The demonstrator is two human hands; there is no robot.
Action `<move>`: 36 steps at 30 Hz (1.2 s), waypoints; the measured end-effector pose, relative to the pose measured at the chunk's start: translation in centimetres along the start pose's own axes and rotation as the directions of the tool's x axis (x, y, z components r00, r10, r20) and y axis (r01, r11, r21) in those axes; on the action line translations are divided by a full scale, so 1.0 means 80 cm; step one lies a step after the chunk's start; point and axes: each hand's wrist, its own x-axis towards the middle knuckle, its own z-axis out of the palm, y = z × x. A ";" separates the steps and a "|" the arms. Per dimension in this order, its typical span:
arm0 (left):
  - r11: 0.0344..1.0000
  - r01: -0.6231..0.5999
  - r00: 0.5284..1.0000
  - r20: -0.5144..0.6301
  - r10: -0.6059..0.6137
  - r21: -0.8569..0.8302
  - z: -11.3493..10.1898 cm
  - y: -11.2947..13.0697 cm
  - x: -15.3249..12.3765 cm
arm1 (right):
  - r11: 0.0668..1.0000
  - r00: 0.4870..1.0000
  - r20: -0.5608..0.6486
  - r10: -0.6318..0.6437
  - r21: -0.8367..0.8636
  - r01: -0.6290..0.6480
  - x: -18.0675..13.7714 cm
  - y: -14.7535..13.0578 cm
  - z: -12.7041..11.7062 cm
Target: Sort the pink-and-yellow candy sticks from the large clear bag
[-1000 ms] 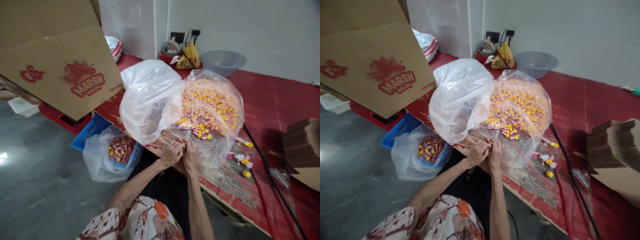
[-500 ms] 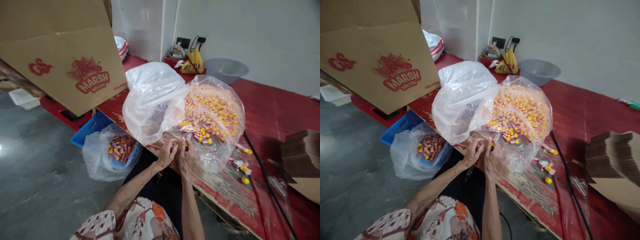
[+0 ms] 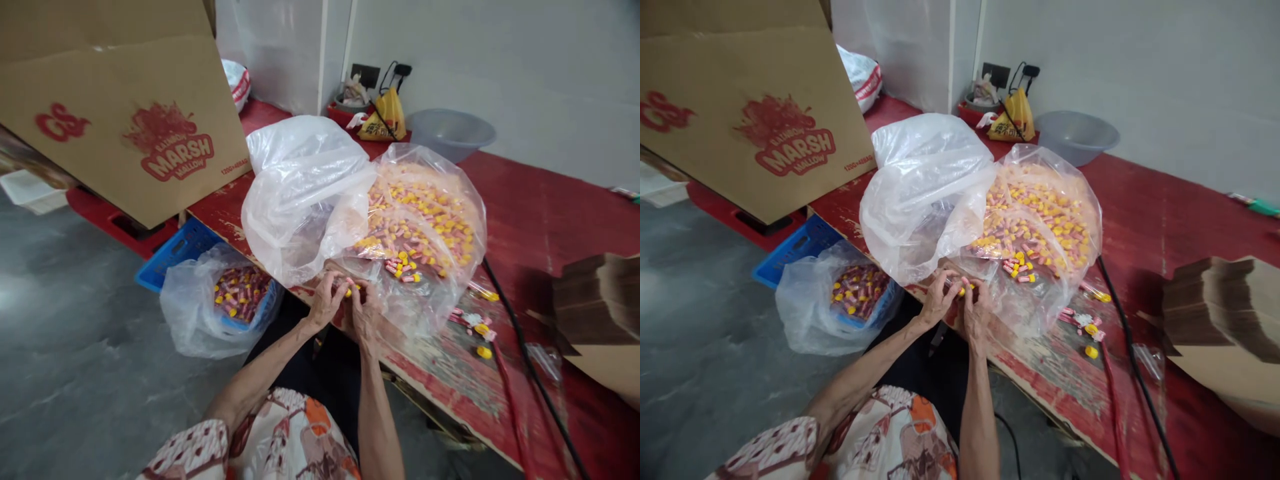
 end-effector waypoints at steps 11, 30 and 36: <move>0.999 0.013 1.000 0.013 -0.012 -0.049 0.002 -0.005 0.002 | 1.000 1.000 -0.023 -0.016 0.011 0.016 -0.003 0.006 -0.004; 0.924 -0.329 0.936 0.197 0.292 0.193 0.009 0.012 0.001 | 0.999 0.988 -0.151 0.035 0.008 -0.035 -0.004 0.003 0.001; 0.895 -0.373 0.918 0.237 0.318 0.244 0.013 0.002 -0.002 | 0.999 0.989 -0.151 0.004 -0.032 -0.009 -0.003 0.006 -0.001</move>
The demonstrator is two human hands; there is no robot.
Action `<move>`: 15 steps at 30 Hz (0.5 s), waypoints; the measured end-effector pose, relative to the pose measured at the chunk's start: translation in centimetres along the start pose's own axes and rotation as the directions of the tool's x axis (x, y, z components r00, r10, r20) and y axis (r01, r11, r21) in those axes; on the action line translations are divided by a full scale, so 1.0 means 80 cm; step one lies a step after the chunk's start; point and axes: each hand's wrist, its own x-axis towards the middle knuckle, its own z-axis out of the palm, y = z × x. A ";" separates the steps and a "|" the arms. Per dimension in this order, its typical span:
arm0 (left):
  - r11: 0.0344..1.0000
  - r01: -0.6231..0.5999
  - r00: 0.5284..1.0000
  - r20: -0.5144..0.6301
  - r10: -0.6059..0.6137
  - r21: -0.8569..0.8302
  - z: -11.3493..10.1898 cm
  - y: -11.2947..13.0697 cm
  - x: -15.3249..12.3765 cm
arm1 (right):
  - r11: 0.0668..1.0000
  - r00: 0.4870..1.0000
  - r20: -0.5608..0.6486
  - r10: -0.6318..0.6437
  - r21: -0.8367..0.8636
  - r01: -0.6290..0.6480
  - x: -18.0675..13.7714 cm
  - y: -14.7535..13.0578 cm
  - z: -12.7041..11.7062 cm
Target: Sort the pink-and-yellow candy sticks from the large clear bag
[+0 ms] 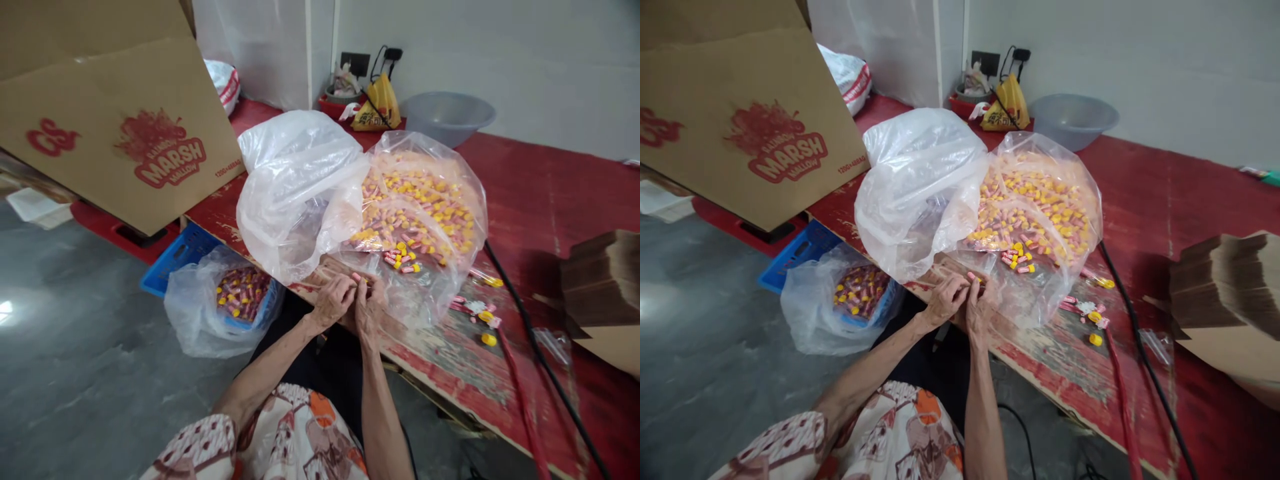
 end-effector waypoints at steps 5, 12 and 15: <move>1.000 -0.017 1.000 -0.012 0.017 0.002 -0.007 0.001 0.002 | 1.000 1.000 -0.004 0.011 -0.010 -0.011 -0.001 -0.002 -0.001; 0.998 -0.026 0.998 0.054 0.022 0.063 -0.002 -0.002 0.000 | 1.000 1.000 0.015 0.019 0.014 -0.020 -0.001 -0.004 -0.003; 0.999 -0.026 0.999 0.037 0.024 0.047 -0.003 -0.004 0.001 | 1.000 1.000 0.000 0.024 0.019 -0.024 -0.002 -0.008 -0.004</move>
